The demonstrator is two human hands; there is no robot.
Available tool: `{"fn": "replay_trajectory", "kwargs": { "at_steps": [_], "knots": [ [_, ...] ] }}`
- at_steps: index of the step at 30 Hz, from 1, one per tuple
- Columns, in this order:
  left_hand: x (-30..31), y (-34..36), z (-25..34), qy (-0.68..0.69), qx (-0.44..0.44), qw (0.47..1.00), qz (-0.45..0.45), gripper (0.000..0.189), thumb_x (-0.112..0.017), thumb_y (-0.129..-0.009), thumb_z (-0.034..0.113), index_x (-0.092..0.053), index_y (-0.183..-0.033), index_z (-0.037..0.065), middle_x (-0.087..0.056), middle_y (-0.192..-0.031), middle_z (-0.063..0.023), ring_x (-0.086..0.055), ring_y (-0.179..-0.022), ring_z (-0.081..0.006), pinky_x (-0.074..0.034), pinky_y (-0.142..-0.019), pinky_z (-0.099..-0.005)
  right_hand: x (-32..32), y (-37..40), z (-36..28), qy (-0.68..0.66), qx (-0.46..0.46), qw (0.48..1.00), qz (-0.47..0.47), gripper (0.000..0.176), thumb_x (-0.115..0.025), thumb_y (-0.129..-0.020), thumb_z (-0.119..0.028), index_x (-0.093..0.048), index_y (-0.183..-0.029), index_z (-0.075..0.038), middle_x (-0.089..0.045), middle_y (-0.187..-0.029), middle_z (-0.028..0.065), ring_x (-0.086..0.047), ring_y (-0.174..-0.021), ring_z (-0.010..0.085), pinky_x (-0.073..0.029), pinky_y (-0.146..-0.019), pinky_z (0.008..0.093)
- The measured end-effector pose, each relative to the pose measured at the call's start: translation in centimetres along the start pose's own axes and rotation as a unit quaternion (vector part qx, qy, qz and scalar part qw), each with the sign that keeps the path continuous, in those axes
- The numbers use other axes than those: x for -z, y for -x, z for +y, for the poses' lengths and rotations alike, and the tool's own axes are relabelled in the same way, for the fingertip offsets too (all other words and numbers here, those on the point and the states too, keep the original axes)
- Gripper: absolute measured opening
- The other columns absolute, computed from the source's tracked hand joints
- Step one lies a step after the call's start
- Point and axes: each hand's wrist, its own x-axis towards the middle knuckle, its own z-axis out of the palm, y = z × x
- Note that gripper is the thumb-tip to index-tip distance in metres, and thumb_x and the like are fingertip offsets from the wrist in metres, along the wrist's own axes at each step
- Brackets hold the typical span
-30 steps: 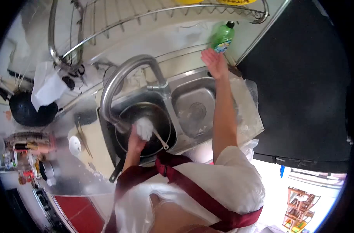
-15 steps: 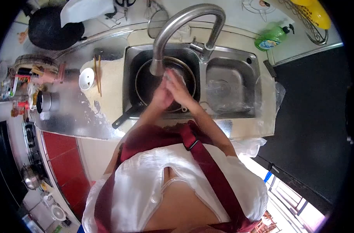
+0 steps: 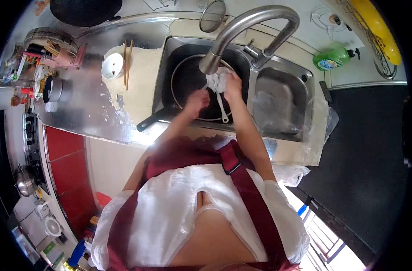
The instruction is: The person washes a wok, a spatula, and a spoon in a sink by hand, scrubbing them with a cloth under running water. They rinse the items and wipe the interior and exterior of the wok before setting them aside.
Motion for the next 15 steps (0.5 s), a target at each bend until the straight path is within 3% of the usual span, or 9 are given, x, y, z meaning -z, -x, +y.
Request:
{"fn": "replay_trajectory", "kwargs": {
  "at_steps": [2, 4, 5, 7, 8, 10, 11, 14, 15],
  "knots": [
    [-0.2, -1.3, -3.0, -0.266, 0.097, 0.959, 0.012, 0.042, -0.053, -0.087, 0.029, -0.048, -0.119, 0.001, -0.059, -0.105, -0.0129, -0.054, -0.1, -0.0255, -0.041, -0.09, -0.0353, 0.8, -0.5, -0.3, 0.015, -0.006, 0.999, 0.028, 0.028, -0.049, -0.087, -0.009, -0.052, -0.112, 0.002, -0.059, -0.098, 0.0081, -0.059, -0.084, 0.0183, -0.049, -0.074, 0.0298],
    [-3.0, -0.9, -3.3, -0.473, 0.047, 0.879, 0.033, 0.056, -0.066, -0.078, 0.03, -0.046, -0.118, -0.003, -0.056, -0.107, -0.0162, -0.051, -0.105, -0.0298, -0.039, -0.093, -0.0351, 2.1, -1.3, 0.6, 0.004, -0.009, 0.999, 0.032, 0.027, -0.05, -0.088, -0.01, -0.052, -0.112, 0.002, -0.059, -0.098, 0.0089, -0.06, -0.085, 0.0193, -0.049, -0.074, 0.0307],
    [-3.6, -1.2, -4.3, -0.471, 0.047, 0.88, 0.036, 0.056, -0.066, -0.078, 0.03, -0.046, -0.118, -0.003, -0.056, -0.107, -0.0162, -0.051, -0.105, -0.0298, -0.039, -0.093, -0.0351, 2.7, -1.7, 1.0, -0.01, -0.009, 0.999, 0.038, 0.026, -0.05, -0.088, -0.011, -0.051, -0.111, 0.002, -0.059, -0.099, 0.0096, -0.06, -0.085, 0.0203, -0.05, -0.074, 0.0316],
    [-3.1, -3.5, -8.4, -0.491, -0.091, 0.866, 0.027, 0.092, -0.079, -0.061, 0.031, -0.03, -0.127, -0.009, -0.053, -0.112, -0.0278, -0.054, -0.103, -0.0386, -0.044, -0.087, -0.0371, 2.4, -0.8, 0.0, -0.019, -0.029, 0.999, 0.031, 0.026, -0.05, -0.088, -0.012, -0.051, -0.111, 0.002, -0.059, -0.099, 0.0099, -0.06, -0.087, 0.0214, -0.051, -0.074, 0.0329],
    [-2.8, -4.0, -9.5, -0.49, -0.092, 0.867, 0.029, 0.092, -0.079, -0.061, 0.031, -0.03, -0.127, -0.009, -0.053, -0.112, -0.0278, -0.054, -0.103, -0.0386, -0.044, -0.087, -0.0371, 2.3, -0.2, -0.3, -0.03, -0.05, 0.998, 0.028, 0.027, -0.051, -0.089, -0.013, -0.051, -0.111, 0.002, -0.059, -0.1, 0.0103, -0.06, -0.088, 0.0226, -0.051, -0.074, 0.0342],
    [-2.6, -4.8, -10.9, -0.523, -0.235, 0.818, 0.048, 0.106, -0.082, -0.055, 0.031, -0.02, -0.131, -0.009, -0.052, -0.112, -0.0296, -0.055, -0.103, -0.0378, -0.044, -0.088, -0.0373, 2.5, 0.0, -0.4, -0.032, -0.048, 0.998, 0.031, 0.026, -0.05, -0.089, -0.012, -0.051, -0.111, 0.002, -0.059, -0.1, 0.011, -0.061, -0.089, 0.0238, -0.052, -0.074, 0.0363],
    [-2.5, -5.3, -11.5, -0.464, -0.113, 0.877, 0.047, 0.088, -0.077, -0.062, 0.026, -0.026, -0.125, -0.008, -0.053, -0.109, -0.0304, -0.054, -0.103, -0.0388, -0.044, -0.088, -0.0388, 2.5, 0.1, -0.3, -0.021, -0.046, 0.998, 0.038, 0.026, -0.05, -0.089, -0.013, -0.051, -0.11, 0.002, -0.059, -0.1, 0.0112, -0.061, -0.089, 0.0238, -0.052, -0.074, 0.0362],
    [-4.7, -1.6, -5.3, -0.499, 0.023, 0.863, 0.081, 0.061, -0.067, -0.07, 0.016, -0.036, -0.119, -0.004, -0.055, -0.106, -0.0269, -0.055, -0.099, -0.0397, -0.044, -0.086, -0.0412, 3.0, -0.1, 0.0, -0.029, -0.042, 0.998, 0.024, 0.024, -0.049, -0.089, -0.013, -0.051, -0.108, 0.001, -0.059, -0.099, 0.0116, -0.061, -0.088, 0.0241, -0.052, -0.074, 0.0362],
    [-4.0, -1.0, -5.1, -0.528, -0.091, 0.84, 0.083, 0.051, -0.062, -0.071, 0.012, -0.041, -0.116, -0.001, -0.056, -0.104, -0.0243, -0.055, -0.097, -0.0392, -0.045, -0.084, -0.0424, 3.3, 0.0, 0.2, -0.046, -0.039, 0.998, 0.004, 0.023, -0.049, -0.089, -0.014, -0.052, -0.107, 0.001, -0.059, -0.099, 0.0118, -0.061, -0.088, 0.0243, -0.052, -0.074, 0.0362]
  ]
}}
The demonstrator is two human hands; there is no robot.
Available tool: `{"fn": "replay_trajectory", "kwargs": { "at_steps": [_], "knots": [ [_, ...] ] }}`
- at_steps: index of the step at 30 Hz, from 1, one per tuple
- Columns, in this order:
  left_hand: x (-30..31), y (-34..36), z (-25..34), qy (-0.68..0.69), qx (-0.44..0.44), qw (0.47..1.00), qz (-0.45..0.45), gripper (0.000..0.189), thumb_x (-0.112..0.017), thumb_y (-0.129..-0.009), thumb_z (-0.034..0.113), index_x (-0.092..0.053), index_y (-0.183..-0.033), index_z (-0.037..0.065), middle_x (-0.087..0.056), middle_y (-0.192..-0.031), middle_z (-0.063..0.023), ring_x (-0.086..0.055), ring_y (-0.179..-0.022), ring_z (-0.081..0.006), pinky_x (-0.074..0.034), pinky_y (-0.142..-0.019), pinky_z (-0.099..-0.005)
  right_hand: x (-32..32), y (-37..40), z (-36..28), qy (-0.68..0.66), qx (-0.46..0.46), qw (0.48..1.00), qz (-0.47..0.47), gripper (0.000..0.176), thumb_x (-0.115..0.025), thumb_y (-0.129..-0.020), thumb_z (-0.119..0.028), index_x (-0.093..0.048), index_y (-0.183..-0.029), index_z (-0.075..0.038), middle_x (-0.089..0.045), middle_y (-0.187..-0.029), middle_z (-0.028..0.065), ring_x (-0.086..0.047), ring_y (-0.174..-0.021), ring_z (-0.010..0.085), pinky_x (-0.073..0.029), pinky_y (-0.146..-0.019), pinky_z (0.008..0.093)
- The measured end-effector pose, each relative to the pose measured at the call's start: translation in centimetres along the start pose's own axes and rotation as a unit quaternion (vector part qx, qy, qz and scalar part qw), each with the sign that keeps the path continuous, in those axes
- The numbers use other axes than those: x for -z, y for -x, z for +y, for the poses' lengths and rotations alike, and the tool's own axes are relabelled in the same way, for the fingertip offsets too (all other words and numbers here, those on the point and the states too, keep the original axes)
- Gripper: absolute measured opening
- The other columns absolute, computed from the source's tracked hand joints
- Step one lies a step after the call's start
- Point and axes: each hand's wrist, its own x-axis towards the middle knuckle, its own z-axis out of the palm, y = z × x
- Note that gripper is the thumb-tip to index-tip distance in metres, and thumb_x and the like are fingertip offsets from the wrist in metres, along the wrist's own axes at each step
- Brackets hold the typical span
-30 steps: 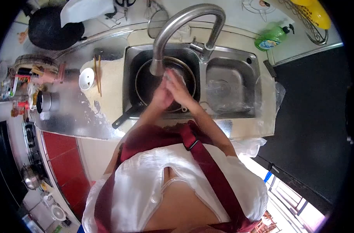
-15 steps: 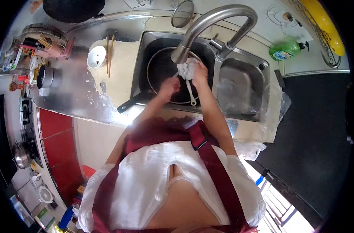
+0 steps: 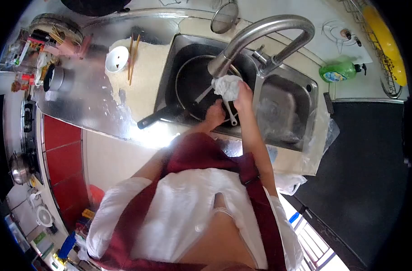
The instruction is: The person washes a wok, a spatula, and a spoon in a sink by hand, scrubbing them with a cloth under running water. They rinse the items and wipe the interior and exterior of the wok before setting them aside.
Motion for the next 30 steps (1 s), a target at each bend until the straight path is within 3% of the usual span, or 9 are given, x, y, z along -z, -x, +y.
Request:
{"fn": "replay_trajectory", "kwargs": {
  "at_steps": [3, 13, 15, 16, 17, 19, 22, 25, 30],
  "knots": [
    [5.3, 2.5, -0.4, -0.206, -0.23, 0.938, 0.16, 0.04, -0.061, -0.071, 0.01, -0.05, -0.109, 0.006, -0.053, -0.1, -0.0141, -0.051, -0.097, -0.0336, -0.045, -0.079, -0.0419, -0.3, 0.4, 0.0, -0.01, -0.027, 0.999, -0.016, 0.021, -0.048, -0.09, -0.014, -0.053, -0.105, 0.0, -0.06, -0.099, 0.0116, -0.061, -0.088, 0.0244, -0.052, -0.075, 0.0364],
    [12.1, 5.1, -5.8, -0.373, -0.017, 0.926, -0.061, 0.05, -0.07, -0.07, 0.028, -0.052, -0.108, 0.002, -0.06, -0.091, -0.0177, -0.06, -0.088, -0.028, -0.051, -0.07, -0.0393, -6.6, 6.1, 3.3, -0.059, -0.194, 0.97, -0.132, 0.021, -0.055, -0.089, -0.02, -0.056, -0.103, -0.004, -0.062, -0.097, 0.0085, -0.061, -0.089, 0.0224, -0.05, -0.081, 0.0361],
    [13.3, 5.5, -4.7, -0.087, -0.029, 0.995, -0.049, 0.044, -0.063, -0.077, 0.027, -0.051, -0.113, 0.002, -0.063, -0.088, -0.0172, -0.062, -0.087, -0.0256, -0.051, -0.071, -0.0381, -7.6, 7.2, 3.0, -0.05, -0.207, 0.966, -0.148, 0.022, -0.055, -0.089, -0.019, -0.056, -0.106, -0.006, -0.062, -0.097, 0.0071, -0.061, -0.09, 0.0215, -0.05, -0.081, 0.0361],
    [14.4, 5.1, -3.3, 0.18, 0.174, 0.951, -0.18, 0.04, -0.057, -0.085, 0.028, -0.051, -0.116, 0.004, -0.063, -0.101, -0.0125, -0.061, -0.094, -0.0234, -0.051, -0.077, -0.0372, -8.1, 7.9, 3.0, -0.032, -0.172, 0.968, -0.177, 0.023, -0.057, -0.088, -0.017, -0.054, -0.107, -0.005, -0.06, -0.1, 0.0071, -0.06, -0.091, 0.0212, -0.05, -0.08, 0.0344],
    [14.4, 5.0, -3.2, 0.182, 0.173, 0.951, -0.177, 0.04, -0.057, -0.085, 0.028, -0.051, -0.116, 0.004, -0.063, -0.101, -0.0125, -0.061, -0.094, -0.0234, -0.051, -0.077, -0.0372, -8.6, 8.6, 3.1, -0.013, -0.137, 0.969, -0.206, 0.025, -0.058, -0.087, -0.016, -0.052, -0.108, -0.003, -0.058, -0.103, 0.0071, -0.059, -0.093, 0.0208, -0.049, -0.079, 0.0326],
    [13.6, 4.6, -3.7, 0.618, 0.123, 0.768, -0.111, 0.038, -0.049, -0.09, 0.032, -0.05, -0.118, 0.006, -0.06, -0.11, -0.0083, -0.06, -0.097, -0.0209, -0.05, -0.08, -0.0357, -9.9, 10.0, 3.3, 0.036, -0.092, 0.973, -0.207, 0.036, -0.062, -0.083, -0.014, -0.049, -0.116, -0.005, -0.055, -0.108, 0.0076, -0.057, -0.097, 0.0204, -0.048, -0.081, 0.0316],
    [13.5, 5.1, -2.7, 0.728, 0.086, 0.666, -0.135, 0.047, -0.038, -0.092, 0.047, -0.05, -0.119, 0.011, -0.057, -0.115, -0.0072, -0.056, -0.104, -0.0234, -0.045, -0.088, -0.0402, -10.6, 10.4, 3.7, 0.248, 0.057, 0.942, -0.216, 0.048, -0.064, -0.08, -0.014, -0.045, -0.125, -0.01, -0.051, -0.115, 0.0071, -0.052, -0.104, 0.0208, -0.046, -0.085, 0.033],
    [13.1, 5.0, -1.4, 0.786, 0.123, 0.593, -0.123, 0.061, -0.024, -0.09, 0.059, -0.047, -0.123, 0.012, -0.053, -0.122, -0.0082, -0.049, -0.113, -0.0258, -0.038, -0.095, -0.0438, -10.8, 10.8, 3.8, 0.593, 0.336, 0.714, -0.16, 0.046, -0.064, -0.077, -0.028, -0.053, -0.119, -0.015, -0.048, -0.118, 0.0122, -0.044, -0.111, 0.0292, -0.038, -0.093, 0.0386],
    [11.8, 5.1, -2.5, 0.793, 0.113, 0.588, -0.112, 0.08, -0.022, -0.084, 0.068, -0.034, -0.131, 0.004, -0.042, -0.131, -0.0161, -0.042, -0.12, -0.031, -0.036, -0.098, -0.0449, -8.7, 8.0, 5.2, 0.601, 0.339, 0.707, -0.157, 0.032, -0.061, -0.078, -0.031, -0.062, -0.106, -0.014, -0.051, -0.111, 0.0116, -0.046, -0.105, 0.031, -0.038, -0.089, 0.0378]
  ]
}}
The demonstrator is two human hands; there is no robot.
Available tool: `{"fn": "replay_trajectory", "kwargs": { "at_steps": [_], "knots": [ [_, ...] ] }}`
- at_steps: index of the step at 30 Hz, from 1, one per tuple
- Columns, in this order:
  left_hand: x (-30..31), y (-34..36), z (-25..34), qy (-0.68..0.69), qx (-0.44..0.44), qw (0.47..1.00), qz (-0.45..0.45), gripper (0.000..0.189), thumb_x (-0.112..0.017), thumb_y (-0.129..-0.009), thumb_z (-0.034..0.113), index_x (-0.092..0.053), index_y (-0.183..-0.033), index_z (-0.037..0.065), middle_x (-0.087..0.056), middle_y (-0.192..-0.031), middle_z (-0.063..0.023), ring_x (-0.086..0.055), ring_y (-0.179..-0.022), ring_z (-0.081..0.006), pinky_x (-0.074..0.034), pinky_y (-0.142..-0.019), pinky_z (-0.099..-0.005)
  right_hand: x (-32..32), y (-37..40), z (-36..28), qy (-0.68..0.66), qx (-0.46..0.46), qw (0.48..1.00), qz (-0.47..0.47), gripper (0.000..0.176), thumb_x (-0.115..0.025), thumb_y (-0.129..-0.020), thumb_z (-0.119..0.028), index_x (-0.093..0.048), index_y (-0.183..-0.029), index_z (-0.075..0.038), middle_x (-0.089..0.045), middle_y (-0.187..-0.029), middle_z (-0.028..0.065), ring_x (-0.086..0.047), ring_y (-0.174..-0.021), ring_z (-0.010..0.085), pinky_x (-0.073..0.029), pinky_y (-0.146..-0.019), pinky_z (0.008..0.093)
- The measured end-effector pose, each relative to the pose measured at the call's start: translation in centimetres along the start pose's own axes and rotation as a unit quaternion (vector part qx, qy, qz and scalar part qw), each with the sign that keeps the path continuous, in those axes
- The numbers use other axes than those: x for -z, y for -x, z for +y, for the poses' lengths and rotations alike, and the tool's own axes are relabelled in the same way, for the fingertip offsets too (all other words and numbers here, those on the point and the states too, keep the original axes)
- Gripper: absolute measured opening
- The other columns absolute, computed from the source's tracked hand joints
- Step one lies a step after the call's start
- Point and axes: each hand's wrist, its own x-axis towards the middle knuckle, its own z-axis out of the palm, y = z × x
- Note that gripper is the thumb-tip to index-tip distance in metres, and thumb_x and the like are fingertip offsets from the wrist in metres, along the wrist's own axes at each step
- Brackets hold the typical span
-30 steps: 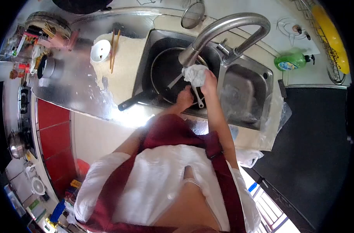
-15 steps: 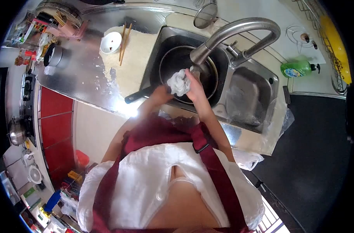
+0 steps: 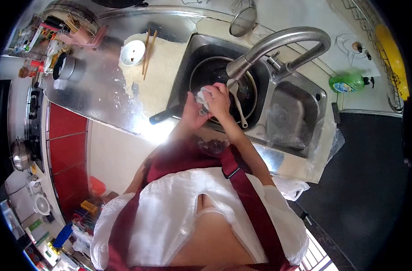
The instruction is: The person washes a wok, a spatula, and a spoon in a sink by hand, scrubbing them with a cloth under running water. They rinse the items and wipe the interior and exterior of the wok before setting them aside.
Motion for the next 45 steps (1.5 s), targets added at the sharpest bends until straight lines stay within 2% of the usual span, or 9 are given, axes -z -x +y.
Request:
{"fn": "replay_trajectory", "kwargs": {
  "at_steps": [2, 12, 15, 18, 25, 26, 31, 36, 45],
  "knots": [
    [0.3, -0.2, 0.2, -0.011, 0.006, 1.0, 0.001, 0.085, -0.024, -0.083, 0.069, -0.032, -0.131, 0.0, -0.042, -0.13, -0.0192, -0.042, -0.12, -0.0329, -0.036, -0.097, -0.046, -1.2, -0.9, 2.5, -0.015, -0.067, 0.996, 0.064, 0.021, -0.061, -0.077, -0.028, -0.066, -0.088, -0.011, -0.054, -0.097, 0.0121, -0.049, -0.096, 0.0341, -0.04, -0.084, 0.0419],
    [0.7, -2.0, -0.1, -0.061, 0.062, 0.996, 0.018, 0.076, -0.047, -0.083, 0.058, -0.033, -0.128, -0.002, -0.042, -0.126, -0.0221, -0.044, -0.118, -0.0331, -0.04, -0.094, -0.045, -1.6, -1.1, 5.4, -0.032, -0.104, 0.985, 0.134, 0.028, -0.057, -0.083, -0.029, -0.061, -0.1, -0.007, -0.057, -0.099, 0.0179, -0.052, -0.094, 0.0378, -0.042, -0.081, 0.0437],
    [-0.9, -2.5, 0.2, -0.215, 0.1, 0.971, 0.02, 0.05, -0.055, -0.085, 0.038, -0.047, -0.117, 0.0, -0.056, -0.11, -0.0202, -0.059, -0.095, -0.027, -0.05, -0.077, -0.0372, -0.5, 1.1, 3.7, -0.087, -0.157, 0.98, 0.083, 0.044, -0.069, -0.073, -0.032, -0.055, -0.107, -0.007, -0.057, -0.097, 0.0173, -0.055, -0.093, 0.034, -0.043, -0.08, 0.0395],
    [-2.2, -2.1, -0.6, -0.465, 0.168, 0.863, 0.103, 0.015, -0.052, -0.081, 0.015, -0.055, -0.087, 0.002, -0.054, -0.056, -0.0044, -0.047, -0.039, -0.0133, -0.031, -0.031, -0.0255, -0.4, 1.6, 5.3, -0.182, -0.205, 0.962, -0.001, 0.046, -0.071, -0.071, -0.031, -0.053, -0.105, -0.005, -0.056, -0.099, 0.0163, -0.055, -0.093, 0.0323, -0.044, -0.079, 0.0388],
    [-1.9, 0.3, -0.5, -0.54, 0.113, 0.832, 0.058, 0.017, -0.052, -0.084, 0.012, -0.048, -0.096, 0.002, -0.051, -0.061, -0.0044, -0.048, -0.045, -0.0128, -0.038, -0.039, -0.0274, 1.5, -1.6, 6.4, 0.043, -0.004, 0.991, 0.126, 0.033, -0.067, -0.073, -0.028, -0.055, -0.095, -0.007, -0.054, -0.095, 0.0151, -0.049, -0.093, 0.0351, -0.037, -0.08, 0.0439],
    [-2.7, 1.1, -0.3, -0.548, 0.144, 0.822, 0.059, 0.031, -0.048, -0.087, 0.009, -0.041, -0.117, 0.005, -0.049, -0.066, -0.0013, -0.045, -0.047, -0.0093, -0.037, -0.04, -0.0245, 2.3, -2.1, 6.4, 0.104, -0.014, 0.989, 0.103, 0.035, -0.065, -0.073, -0.031, -0.056, -0.096, -0.007, -0.054, -0.095, 0.0148, -0.049, -0.093, 0.0347, -0.038, -0.08, 0.0438],
    [-5.4, 5.3, 0.6, -0.567, 0.127, 0.813, 0.042, 0.03, -0.05, -0.089, 0.01, -0.043, -0.118, 0.005, -0.047, -0.066, -0.0005, -0.044, -0.047, -0.0078, -0.035, -0.042, -0.0226, 3.2, -5.2, 7.6, 0.196, -0.004, 0.971, 0.134, 0.04, -0.061, -0.074, -0.035, -0.058, -0.104, -0.008, -0.053, -0.097, 0.0138, -0.05, -0.097, 0.034, -0.04, -0.079, 0.0431],
    [-5.5, 7.7, 2.4, -0.606, 0.105, 0.788, 0.013, 0.036, -0.055, -0.087, 0.013, -0.043, -0.12, 0.006, -0.045, -0.064, 0.0016, -0.041, -0.047, -0.0063, -0.032, -0.042, -0.0213, 4.1, -8.4, 7.8, 0.028, -0.259, 0.965, 0.034, 0.031, -0.056, -0.079, -0.029, -0.061, -0.104, -0.011, -0.061, -0.094, 0.0148, -0.059, -0.089, 0.0304, -0.045, -0.075, 0.0406],
    [1.5, 11.6, 5.0, -0.601, 0.087, 0.791, -0.069, 0.053, -0.062, -0.081, 0.026, -0.04, -0.124, 0.004, -0.054, -0.075, -0.0025, -0.048, -0.053, -0.0081, -0.039, -0.045, -0.023, 3.1, -8.1, 11.6, -0.312, -0.361, 0.876, -0.072, 0.029, -0.052, -0.087, -0.025, -0.061, -0.106, -0.004, -0.065, -0.092, 0.0103, -0.063, -0.079, 0.0201, -0.048, -0.066, 0.0342]
  ]
}}
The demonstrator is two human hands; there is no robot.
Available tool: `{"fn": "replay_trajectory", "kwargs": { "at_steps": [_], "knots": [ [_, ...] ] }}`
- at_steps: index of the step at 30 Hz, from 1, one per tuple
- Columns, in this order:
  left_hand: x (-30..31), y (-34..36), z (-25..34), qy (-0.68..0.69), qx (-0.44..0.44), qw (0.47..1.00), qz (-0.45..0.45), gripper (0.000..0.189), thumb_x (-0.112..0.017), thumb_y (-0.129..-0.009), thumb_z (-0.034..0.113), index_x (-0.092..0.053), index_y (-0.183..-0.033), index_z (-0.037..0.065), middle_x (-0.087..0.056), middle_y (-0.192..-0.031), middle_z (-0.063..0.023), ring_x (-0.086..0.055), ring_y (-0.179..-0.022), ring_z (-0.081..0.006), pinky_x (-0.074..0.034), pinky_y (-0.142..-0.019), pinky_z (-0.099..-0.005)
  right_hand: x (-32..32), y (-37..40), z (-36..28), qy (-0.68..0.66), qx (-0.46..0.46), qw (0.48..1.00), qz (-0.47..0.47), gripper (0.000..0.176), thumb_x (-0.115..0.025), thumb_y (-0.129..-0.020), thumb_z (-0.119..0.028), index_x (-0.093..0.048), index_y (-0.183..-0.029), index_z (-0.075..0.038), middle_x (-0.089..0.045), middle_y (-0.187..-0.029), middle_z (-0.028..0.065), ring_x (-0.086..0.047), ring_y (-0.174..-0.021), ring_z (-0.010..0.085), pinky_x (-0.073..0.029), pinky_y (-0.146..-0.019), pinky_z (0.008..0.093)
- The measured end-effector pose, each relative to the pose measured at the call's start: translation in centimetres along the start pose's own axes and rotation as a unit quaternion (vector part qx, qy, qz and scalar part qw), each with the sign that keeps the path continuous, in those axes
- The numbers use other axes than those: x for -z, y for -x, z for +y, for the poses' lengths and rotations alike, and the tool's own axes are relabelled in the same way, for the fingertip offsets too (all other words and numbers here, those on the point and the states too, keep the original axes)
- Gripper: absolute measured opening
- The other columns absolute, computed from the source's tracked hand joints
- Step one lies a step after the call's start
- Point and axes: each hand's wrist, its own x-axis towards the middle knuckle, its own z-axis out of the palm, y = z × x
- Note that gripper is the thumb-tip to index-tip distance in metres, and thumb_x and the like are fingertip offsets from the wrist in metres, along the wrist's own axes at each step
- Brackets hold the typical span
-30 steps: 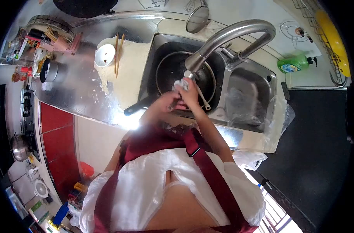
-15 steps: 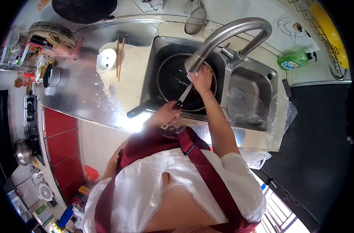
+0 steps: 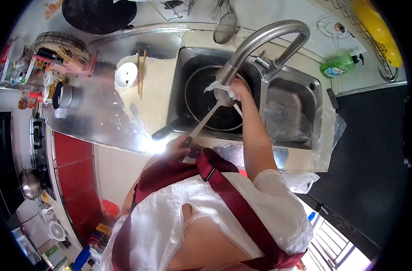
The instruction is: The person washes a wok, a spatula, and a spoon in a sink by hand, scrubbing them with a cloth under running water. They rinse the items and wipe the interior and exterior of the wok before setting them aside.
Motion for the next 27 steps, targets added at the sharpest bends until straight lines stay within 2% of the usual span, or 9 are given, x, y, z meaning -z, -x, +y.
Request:
{"fn": "replay_trajectory", "kwargs": {
  "at_steps": [4, 6, 12, 14, 16, 18, 21, 24, 27],
  "knots": [
    [0.0, 1.7, 0.5, -0.011, 0.042, 0.999, 0.022, 0.05, -0.061, -0.082, 0.031, -0.043, -0.12, 0.004, -0.055, -0.081, -0.0036, -0.05, -0.061, -0.0085, -0.043, -0.052, -0.0252, 1.1, -1.5, 3.7, -0.245, -0.028, 0.964, -0.104, 0.029, -0.053, -0.087, -0.022, -0.059, -0.108, -0.003, -0.064, -0.095, 0.0099, -0.063, -0.083, 0.0235, -0.05, -0.072, 0.0365],
    [0.2, 2.0, 0.2, 0.021, 0.057, 0.998, 0.031, 0.048, -0.059, -0.083, 0.033, -0.045, -0.118, 0.003, -0.057, -0.084, -0.0047, -0.052, -0.064, -0.0095, -0.044, -0.055, -0.0261, 1.3, -0.6, 5.0, -0.464, -0.069, 0.874, -0.128, 0.028, -0.051, -0.088, -0.017, -0.056, -0.112, -0.005, -0.063, -0.101, 0.0112, -0.062, -0.091, 0.0255, -0.05, -0.081, 0.0385],
    [2.1, -0.9, -4.8, -0.229, -0.013, 0.961, 0.154, 0.042, -0.042, -0.09, 0.042, -0.058, -0.101, 0.005, -0.063, -0.087, -0.0124, -0.061, -0.078, -0.0261, -0.046, -0.069, -0.0365, -0.3, 1.6, 5.3, -0.574, -0.01, 0.815, -0.073, 0.029, -0.045, -0.09, -0.014, -0.053, -0.117, -0.005, -0.06, -0.109, 0.0126, -0.059, -0.099, 0.0282, -0.05, -0.086, 0.0413],
    [1.0, -0.7, -1.6, -0.275, 0.11, 0.924, 0.241, 0.041, -0.04, -0.091, 0.041, -0.061, -0.097, 0.006, -0.063, -0.086, -0.0135, -0.06, -0.085, -0.0295, -0.044, -0.075, -0.0394, -1.1, 1.0, 5.5, -0.602, 0.004, 0.798, -0.033, 0.03, -0.044, -0.091, -0.015, -0.051, -0.118, -0.005, -0.059, -0.11, 0.0128, -0.058, -0.099, 0.0288, -0.05, -0.085, 0.0413],
    [0.1, -0.7, -1.0, -0.292, 0.071, 0.92, 0.251, 0.044, -0.041, -0.09, 0.045, -0.061, -0.095, 0.006, -0.062, -0.078, -0.0115, -0.06, -0.073, -0.0258, -0.045, -0.065, -0.036, -1.8, 1.0, 5.5, -0.628, 0.014, 0.778, 0.006, 0.031, -0.043, -0.092, -0.016, -0.05, -0.119, -0.005, -0.058, -0.111, 0.013, -0.058, -0.1, 0.0294, -0.051, -0.085, 0.0413],
    [0.1, -1.9, -2.8, 0.017, 0.138, 0.954, 0.264, 0.037, -0.043, -0.093, 0.04, -0.055, -0.075, 0.009, -0.048, -0.059, -0.0006, -0.044, -0.049, -0.0133, -0.033, -0.047, -0.0248, -2.2, 1.4, 4.8, -0.681, -0.012, 0.732, -0.002, 0.031, -0.042, -0.093, -0.022, -0.049, -0.119, -0.007, -0.06, -0.103, 0.0107, -0.061, -0.088, 0.0266, -0.054, -0.072, 0.0377],
    [0.0, -3.0, -2.9, 0.138, 0.132, 0.965, 0.178, 0.053, -0.04, -0.086, 0.06, -0.053, -0.076, 0.01, -0.044, -0.052, 0.0007, -0.041, -0.045, -0.0138, -0.033, -0.043, -0.0287, -4.7, 4.6, 3.6, -0.56, 0.08, 0.822, 0.064, 0.033, -0.038, -0.095, -0.037, -0.05, -0.112, -0.012, -0.057, -0.085, 0.0076, -0.054, -0.06, 0.0154, -0.044, -0.044, 0.0269],
    [-1.7, -4.1, 0.2, 0.342, 0.221, 0.912, 0.059, 0.052, -0.04, -0.085, 0.063, -0.042, -0.068, 0.014, -0.032, -0.049, 0.0034, -0.032, -0.043, -0.0117, -0.028, -0.041, -0.0268, -9.2, 7.2, 1.3, -0.433, 0.151, 0.875, 0.159, 0.035, -0.051, -0.09, -0.036, -0.05, -0.109, -0.007, -0.058, -0.087, 0.0098, -0.056, -0.07, 0.02, -0.048, -0.056, 0.0325],
    [-3.9, -4.1, 3.8, 0.299, 0.223, 0.928, 0.011, 0.046, -0.04, -0.088, 0.057, -0.039, -0.069, 0.015, -0.028, -0.048, 0.004, -0.029, -0.041, -0.0108, -0.028, -0.041, -0.0259, -11.2, 7.6, 0.8, 0.048, 0.324, 0.881, 0.341, 0.045, -0.066, -0.076, -0.031, -0.049, -0.103, 0.002, -0.051, -0.097, 0.02, -0.051, -0.092, 0.0371, -0.039, -0.084, 0.0422]
  ]
}}
